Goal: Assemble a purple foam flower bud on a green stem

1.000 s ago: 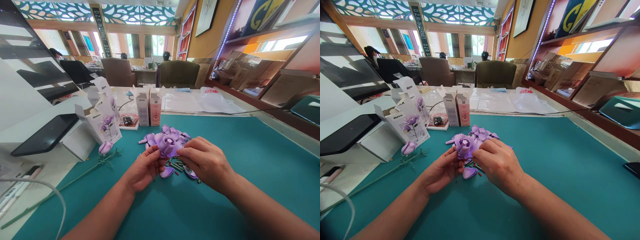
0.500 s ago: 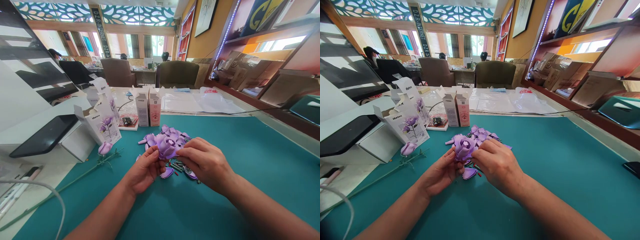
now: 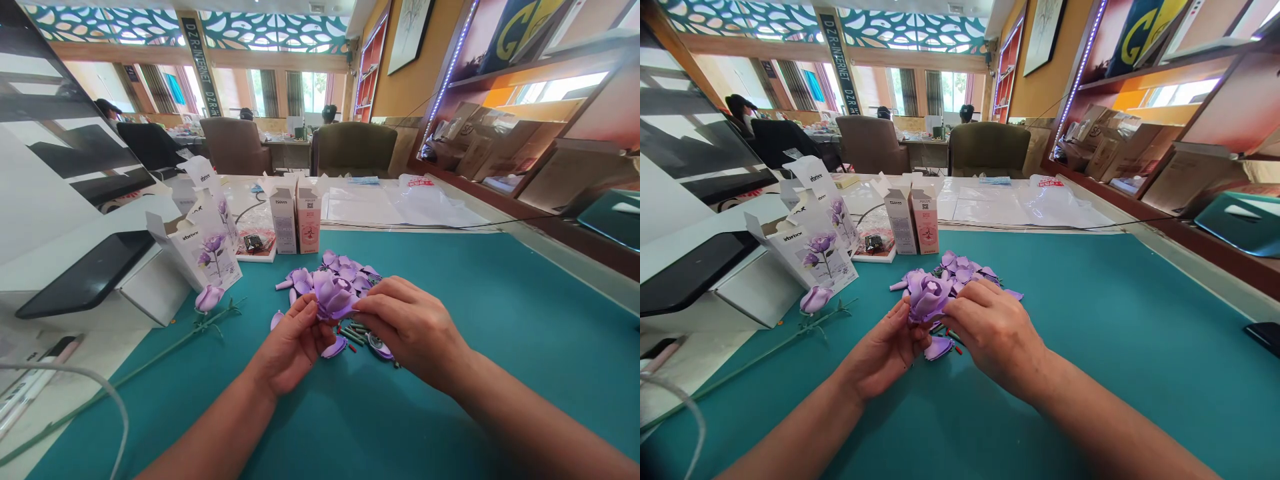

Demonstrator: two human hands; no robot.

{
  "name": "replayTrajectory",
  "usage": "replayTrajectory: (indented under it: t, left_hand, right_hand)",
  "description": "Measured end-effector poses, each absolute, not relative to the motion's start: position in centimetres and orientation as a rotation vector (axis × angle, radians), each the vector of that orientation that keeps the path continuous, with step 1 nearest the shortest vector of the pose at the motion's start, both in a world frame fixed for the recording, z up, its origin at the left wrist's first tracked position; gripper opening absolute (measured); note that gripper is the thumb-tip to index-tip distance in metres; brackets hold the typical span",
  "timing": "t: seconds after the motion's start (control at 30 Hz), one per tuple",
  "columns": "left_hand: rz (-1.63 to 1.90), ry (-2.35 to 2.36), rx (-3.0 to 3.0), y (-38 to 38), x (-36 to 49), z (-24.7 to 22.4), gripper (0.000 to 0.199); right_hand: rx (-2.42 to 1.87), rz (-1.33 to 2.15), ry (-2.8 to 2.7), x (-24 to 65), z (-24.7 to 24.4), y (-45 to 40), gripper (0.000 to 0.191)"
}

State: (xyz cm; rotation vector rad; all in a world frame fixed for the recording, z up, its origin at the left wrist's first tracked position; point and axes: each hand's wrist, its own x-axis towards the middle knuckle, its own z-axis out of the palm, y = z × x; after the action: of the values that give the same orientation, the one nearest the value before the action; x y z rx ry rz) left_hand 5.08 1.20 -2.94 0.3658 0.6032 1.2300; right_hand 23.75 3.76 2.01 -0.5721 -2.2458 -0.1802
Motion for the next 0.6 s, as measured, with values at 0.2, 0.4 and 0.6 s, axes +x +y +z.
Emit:
replayTrajectory:
  t: [0.2, 0.4, 0.6]
  left_hand:
    - [1.242, 0.624, 0.370, 1.05, 5.42, -2.68, 0.037]
    - [1.255, 0.635, 0.359, 0.97, 5.70, -2.51, 0.041]
    - [1.253, 0.625, 0.381, 0.99, 5.63, -2.73, 0.040]
  right_hand:
    - [-0.584, -0.190, -2.250, 23.73, 2.06, 3.64, 0.023]
    - [-0.577, -0.212, -2.247, 23.61, 2.08, 3.50, 0.023]
    - [-0.584, -0.215, -2.244, 23.60, 2.11, 3.56, 0.023]
